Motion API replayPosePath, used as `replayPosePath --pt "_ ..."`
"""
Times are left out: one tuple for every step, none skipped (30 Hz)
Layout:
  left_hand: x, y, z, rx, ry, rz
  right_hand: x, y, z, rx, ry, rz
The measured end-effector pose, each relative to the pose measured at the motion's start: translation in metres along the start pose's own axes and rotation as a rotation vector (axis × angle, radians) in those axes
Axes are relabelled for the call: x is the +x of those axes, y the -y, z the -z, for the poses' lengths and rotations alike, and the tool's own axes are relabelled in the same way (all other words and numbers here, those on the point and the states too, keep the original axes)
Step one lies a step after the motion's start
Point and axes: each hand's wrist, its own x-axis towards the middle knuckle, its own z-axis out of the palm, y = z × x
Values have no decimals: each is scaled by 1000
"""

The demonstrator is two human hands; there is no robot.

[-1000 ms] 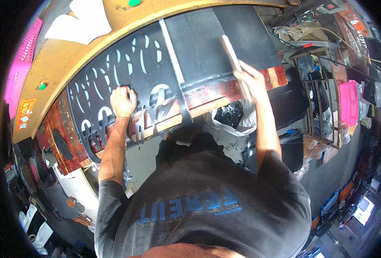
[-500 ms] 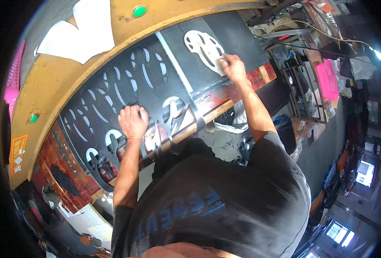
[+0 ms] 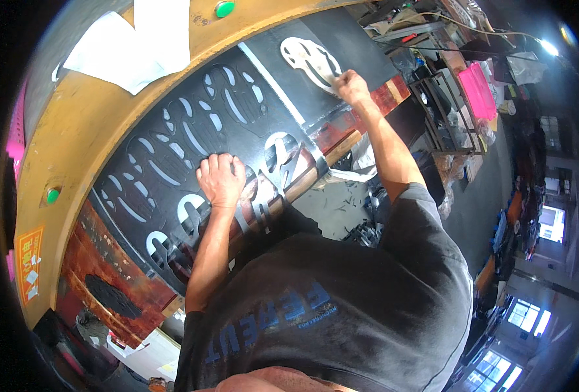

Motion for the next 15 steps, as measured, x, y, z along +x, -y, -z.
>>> replayPosePath --pt "0 0 0 1 -13 -5 -4 2 -3 25 25 -29" --pt "0 0 0 -3 -9 -4 -10 7 -7 -41 -12 33" --pt "0 -1 0 -4 -3 -3 -14 14 -10 -114 8 57" --pt "0 -1 1 -6 -1 2 -17 23 -14 -216 46 -16" --pt "0 -1 1 3 6 -7 -17 32 -16 -285 64 -7" --pt "0 -1 1 9 7 -12 -15 40 -17 -304 82 -73" --pt "0 -1 2 16 6 -16 -11 46 -15 -329 120 -57" --pt "0 -1 2 19 12 -12 -7 48 -11 -358 165 -54" --pt "0 -1 2 20 17 -9 -6 46 -5 -387 208 -53" --pt "0 -2 2 17 15 0 -7 39 3 -315 191 -39" --pt "0 -2 1 24 15 -2 -11 26 14 -272 138 -29" --pt "0 -3 1 30 14 3 -21 7 30 -195 42 11" --pt "0 -3 0 34 11 8 -36 -15 44 -164 -35 -48" --pt "0 -3 -1 38 15 9 -58 -40 60 -143 -37 -123" --pt "1 -4 -1 36 9 1 -79 -64 74 -207 -6 -145"
